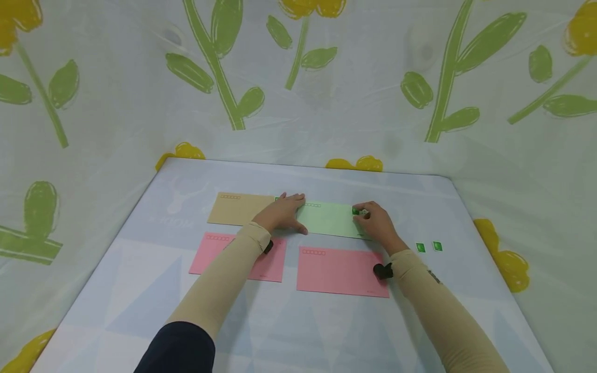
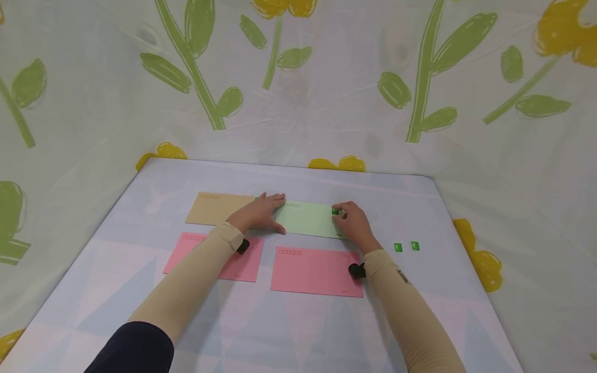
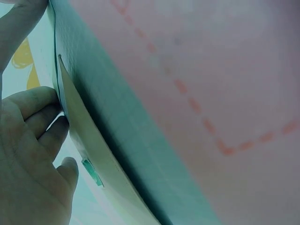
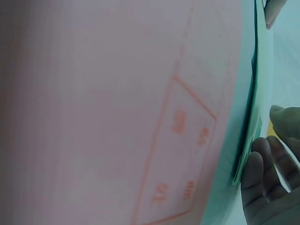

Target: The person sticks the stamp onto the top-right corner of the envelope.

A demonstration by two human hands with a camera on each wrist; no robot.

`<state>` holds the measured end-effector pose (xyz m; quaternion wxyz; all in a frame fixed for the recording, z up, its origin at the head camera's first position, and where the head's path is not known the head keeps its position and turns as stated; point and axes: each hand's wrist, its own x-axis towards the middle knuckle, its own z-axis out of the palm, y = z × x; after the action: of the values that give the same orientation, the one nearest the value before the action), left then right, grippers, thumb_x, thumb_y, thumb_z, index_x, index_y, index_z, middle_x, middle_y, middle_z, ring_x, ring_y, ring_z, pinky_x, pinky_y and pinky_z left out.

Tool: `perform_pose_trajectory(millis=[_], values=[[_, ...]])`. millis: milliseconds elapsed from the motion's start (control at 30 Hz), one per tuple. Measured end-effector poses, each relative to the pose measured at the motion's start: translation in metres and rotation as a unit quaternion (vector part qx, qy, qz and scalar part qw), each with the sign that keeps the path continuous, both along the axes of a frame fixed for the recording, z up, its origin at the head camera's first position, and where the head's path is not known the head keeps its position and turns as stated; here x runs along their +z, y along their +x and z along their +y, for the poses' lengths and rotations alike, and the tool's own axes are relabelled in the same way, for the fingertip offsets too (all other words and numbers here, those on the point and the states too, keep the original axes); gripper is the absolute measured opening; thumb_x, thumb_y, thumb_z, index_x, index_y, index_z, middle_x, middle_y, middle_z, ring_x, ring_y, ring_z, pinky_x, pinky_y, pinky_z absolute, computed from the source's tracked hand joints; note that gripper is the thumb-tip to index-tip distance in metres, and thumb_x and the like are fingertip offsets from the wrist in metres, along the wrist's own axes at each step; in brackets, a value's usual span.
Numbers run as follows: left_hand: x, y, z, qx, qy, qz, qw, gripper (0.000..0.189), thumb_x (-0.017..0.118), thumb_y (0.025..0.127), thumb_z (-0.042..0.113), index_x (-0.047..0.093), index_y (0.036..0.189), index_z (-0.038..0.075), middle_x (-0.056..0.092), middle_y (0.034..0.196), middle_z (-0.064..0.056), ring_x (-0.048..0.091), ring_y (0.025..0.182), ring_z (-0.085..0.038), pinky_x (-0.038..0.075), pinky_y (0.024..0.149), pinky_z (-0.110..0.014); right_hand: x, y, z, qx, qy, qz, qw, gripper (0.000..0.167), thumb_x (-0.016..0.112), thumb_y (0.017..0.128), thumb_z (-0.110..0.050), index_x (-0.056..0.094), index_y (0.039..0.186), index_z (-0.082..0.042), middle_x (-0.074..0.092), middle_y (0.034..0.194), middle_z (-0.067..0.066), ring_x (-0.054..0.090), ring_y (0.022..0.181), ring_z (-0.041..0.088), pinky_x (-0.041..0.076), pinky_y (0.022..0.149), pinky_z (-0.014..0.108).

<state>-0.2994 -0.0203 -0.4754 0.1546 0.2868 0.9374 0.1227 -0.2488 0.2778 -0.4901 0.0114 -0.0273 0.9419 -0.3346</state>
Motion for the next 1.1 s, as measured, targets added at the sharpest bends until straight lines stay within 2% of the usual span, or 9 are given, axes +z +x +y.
perform_pose_trajectory(millis=[533,1100], values=[[-0.0007,-0.0008,-0.0007,0.001,0.010,-0.003,0.9999,0.109,0.083,0.080,0.053,0.029,0.160,0.005,0.023,0.168,-0.005,0.018,0.155,-0.021,0.002,0.128,-0.040,-0.0012,-0.0001,-0.0019,0.019,0.029,0.012,0.9993,0.032,0.068,0.098,-0.017,0.070,0.127,-0.003,0.060,0.133,0.016,0.061,0.100,0.030,0.053,0.082,0.044],[0.0017,0.0009,-0.0003,0.006,0.005,-0.003,1.0000,0.108,0.084,0.080,0.053,0.029,0.160,0.005,0.023,0.168,-0.004,0.018,0.155,-0.020,0.002,0.128,-0.039,-0.0026,0.0008,-0.0017,0.032,0.032,0.023,0.9987,0.031,0.068,0.098,-0.016,0.070,0.126,-0.002,0.060,0.130,0.017,0.062,0.100,0.031,0.054,0.083,0.046]])
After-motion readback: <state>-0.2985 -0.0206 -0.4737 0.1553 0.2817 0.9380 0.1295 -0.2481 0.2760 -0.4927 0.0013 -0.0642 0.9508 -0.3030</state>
